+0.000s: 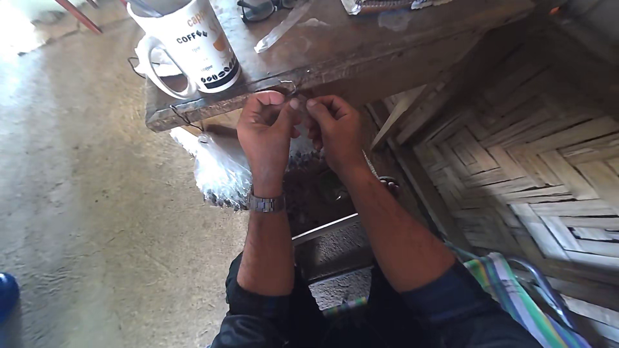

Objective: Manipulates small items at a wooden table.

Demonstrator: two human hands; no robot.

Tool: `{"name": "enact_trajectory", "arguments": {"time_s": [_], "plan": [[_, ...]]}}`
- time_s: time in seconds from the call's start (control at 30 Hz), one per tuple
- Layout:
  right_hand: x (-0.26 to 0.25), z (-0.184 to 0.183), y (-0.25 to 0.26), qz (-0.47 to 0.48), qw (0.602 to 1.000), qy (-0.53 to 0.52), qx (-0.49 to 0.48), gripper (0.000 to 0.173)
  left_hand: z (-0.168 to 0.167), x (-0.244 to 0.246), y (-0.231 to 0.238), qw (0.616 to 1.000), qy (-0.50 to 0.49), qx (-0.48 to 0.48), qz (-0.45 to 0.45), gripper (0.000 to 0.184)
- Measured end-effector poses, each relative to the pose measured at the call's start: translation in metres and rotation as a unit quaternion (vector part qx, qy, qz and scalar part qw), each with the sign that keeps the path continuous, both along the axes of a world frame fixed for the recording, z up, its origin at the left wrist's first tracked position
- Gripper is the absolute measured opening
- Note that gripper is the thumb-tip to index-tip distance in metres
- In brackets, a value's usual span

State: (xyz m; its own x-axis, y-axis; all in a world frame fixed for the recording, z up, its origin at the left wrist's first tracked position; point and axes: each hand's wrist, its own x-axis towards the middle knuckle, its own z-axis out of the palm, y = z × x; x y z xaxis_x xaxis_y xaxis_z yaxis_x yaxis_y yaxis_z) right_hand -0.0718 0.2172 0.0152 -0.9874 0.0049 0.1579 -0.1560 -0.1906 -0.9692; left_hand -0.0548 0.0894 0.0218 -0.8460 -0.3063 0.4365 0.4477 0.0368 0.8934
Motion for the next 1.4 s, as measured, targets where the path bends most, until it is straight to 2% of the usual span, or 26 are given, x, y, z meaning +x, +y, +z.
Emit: {"name": "enact_trajectory", "arguments": {"time_s": [0.2, 0.6, 0.73, 0.9, 1.07, 1.13, 1.23, 1.3, 1.37, 1.4], "plan": [[-0.002, 0.001, -0.001, -0.013, 1.000, 0.014, -0.019, 0.017, 0.004, 0.001, 0.004, 1.000, 0.005, -0.006, 0.004, 0.022], [-0.005, -0.001, -0.005, -0.007, 0.999, -0.019, 0.033, 0.018, 0.004, 0.000, 0.004, 0.999, -0.017, -0.019, 0.044, 0.021], [-0.005, -0.014, -0.012, -0.010, 0.996, -0.023, 0.084, 0.024, 0.002, 0.010, -0.002, 0.991, -0.050, -0.079, 0.091, 0.017], [-0.007, -0.028, -0.017, -0.021, 0.983, -0.010, 0.179, 0.030, -0.001, 0.038, -0.028, 0.992, -0.045, -0.075, 0.096, 0.014], [-0.004, -0.035, -0.003, 0.015, 0.955, -0.034, 0.293, 0.023, -0.004, 0.064, -0.048, 0.990, -0.049, -0.108, 0.071, 0.012], [0.000, -0.033, 0.009, 0.057, 0.940, -0.041, 0.334, 0.026, -0.003, 0.067, -0.054, 0.990, -0.054, -0.110, 0.067, 0.011], [-0.002, -0.036, 0.034, 0.136, 0.896, -0.103, 0.410, 0.044, -0.002, 0.068, -0.062, 0.995, -0.035, -0.076, 0.056, 0.010], [-0.001, -0.043, 0.052, 0.197, 0.845, -0.156, 0.472, 0.053, -0.002, 0.068, -0.066, 0.997, -0.022, -0.059, 0.045, 0.010], [-0.007, -0.069, 0.066, 0.276, 0.779, -0.181, 0.534, 0.048, 0.000, 0.069, -0.071, 0.998, -0.016, -0.051, 0.027, 0.010], [-0.011, -0.089, 0.069, 0.316, 0.729, -0.193, 0.575, 0.046, 0.000, 0.070, -0.074, 0.998, -0.016, -0.053, 0.011, 0.009]]}}
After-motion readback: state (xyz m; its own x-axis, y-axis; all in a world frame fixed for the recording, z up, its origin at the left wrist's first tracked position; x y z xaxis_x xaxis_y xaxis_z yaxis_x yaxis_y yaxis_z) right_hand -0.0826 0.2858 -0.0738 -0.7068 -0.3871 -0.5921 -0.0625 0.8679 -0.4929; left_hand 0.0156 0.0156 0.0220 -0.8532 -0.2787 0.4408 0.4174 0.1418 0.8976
